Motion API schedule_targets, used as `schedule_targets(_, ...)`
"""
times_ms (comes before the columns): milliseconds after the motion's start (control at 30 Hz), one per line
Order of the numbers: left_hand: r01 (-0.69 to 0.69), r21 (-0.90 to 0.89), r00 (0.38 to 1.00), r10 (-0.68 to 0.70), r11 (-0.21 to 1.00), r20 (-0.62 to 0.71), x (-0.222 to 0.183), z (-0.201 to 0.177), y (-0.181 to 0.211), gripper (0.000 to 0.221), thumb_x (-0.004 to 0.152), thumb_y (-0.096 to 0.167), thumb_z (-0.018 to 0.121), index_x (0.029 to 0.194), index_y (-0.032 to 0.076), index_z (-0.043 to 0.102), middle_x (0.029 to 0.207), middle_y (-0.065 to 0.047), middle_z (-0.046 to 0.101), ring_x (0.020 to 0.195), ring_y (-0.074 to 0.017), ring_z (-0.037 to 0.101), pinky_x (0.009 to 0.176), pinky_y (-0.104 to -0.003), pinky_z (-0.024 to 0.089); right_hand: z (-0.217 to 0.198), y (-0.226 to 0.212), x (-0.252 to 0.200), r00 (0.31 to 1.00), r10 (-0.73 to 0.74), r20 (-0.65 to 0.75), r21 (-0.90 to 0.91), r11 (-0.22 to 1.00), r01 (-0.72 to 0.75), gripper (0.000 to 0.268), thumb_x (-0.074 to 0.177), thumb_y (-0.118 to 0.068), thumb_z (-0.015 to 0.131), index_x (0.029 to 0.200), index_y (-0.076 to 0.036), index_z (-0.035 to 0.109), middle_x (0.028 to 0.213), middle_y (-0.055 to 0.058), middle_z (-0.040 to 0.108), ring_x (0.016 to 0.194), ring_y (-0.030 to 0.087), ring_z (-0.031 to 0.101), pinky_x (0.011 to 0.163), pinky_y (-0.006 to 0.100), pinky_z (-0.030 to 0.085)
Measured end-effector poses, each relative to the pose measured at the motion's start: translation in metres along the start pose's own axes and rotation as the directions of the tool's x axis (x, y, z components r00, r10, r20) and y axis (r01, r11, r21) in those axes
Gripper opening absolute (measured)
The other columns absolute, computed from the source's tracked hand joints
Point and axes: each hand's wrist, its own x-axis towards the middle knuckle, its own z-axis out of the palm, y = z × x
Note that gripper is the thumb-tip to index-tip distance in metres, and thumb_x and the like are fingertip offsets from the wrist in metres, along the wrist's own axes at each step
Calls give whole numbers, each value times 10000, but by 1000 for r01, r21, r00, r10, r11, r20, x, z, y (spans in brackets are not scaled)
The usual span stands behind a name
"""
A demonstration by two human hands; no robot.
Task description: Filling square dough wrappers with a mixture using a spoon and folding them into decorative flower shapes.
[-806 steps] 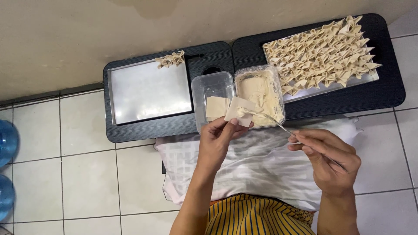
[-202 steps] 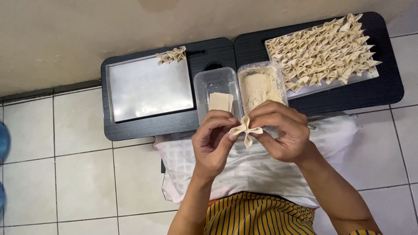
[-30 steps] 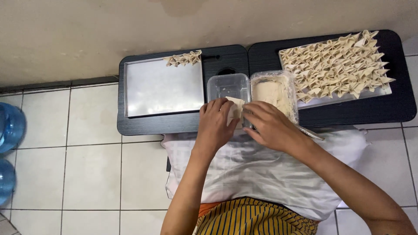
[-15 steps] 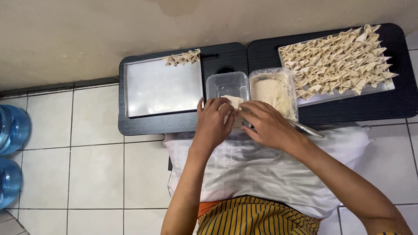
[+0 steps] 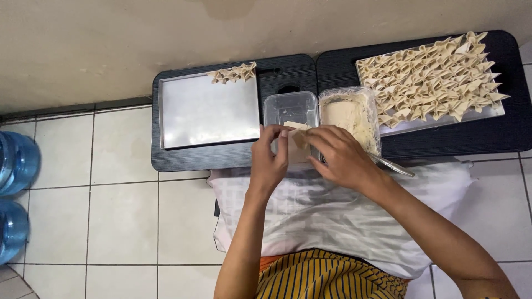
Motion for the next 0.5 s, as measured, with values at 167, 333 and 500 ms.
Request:
schedule_targets(167, 148, -331, 987, -159, 932, -6, -1, 12, -37, 220, 1074, 219, 504, 1057, 67, 661, 947, -100, 720, 894, -203, 684, 946, -495, 538, 1, -5, 5, 959, 252, -131, 412, 894, -179, 533, 892, -104, 766, 1365, -3, 542, 1225, 167, 608, 1195, 375, 628, 991, 492, 541)
schedule_targets(333, 252, -525, 963, -265, 813, 51, -3, 16, -26, 218, 1081, 204, 495, 1071, 36, 634, 887, -63, 602, 794, -146, 595, 790, -383, 611, 8, 2, -1, 884, 453, -115, 687, 679, -259, 265, 969, -74, 721, 1204, 0, 625, 943, 121, 660, 895, 244, 695, 792, 401, 608)
schedule_targets(500, 261, -584, 960, -269, 768, 75, -7, 23, -15, 215, 1055, 165, 533, 1133, -20, 610, 1021, -155, 630, 955, -253, 693, 896, -491, 637, 2, 1, -8, 839, 530, -123, 753, 601, -269, 76, 944, -19, 721, 1006, 12, 691, 797, 126, 694, 749, 170, 686, 713, 351, 601)
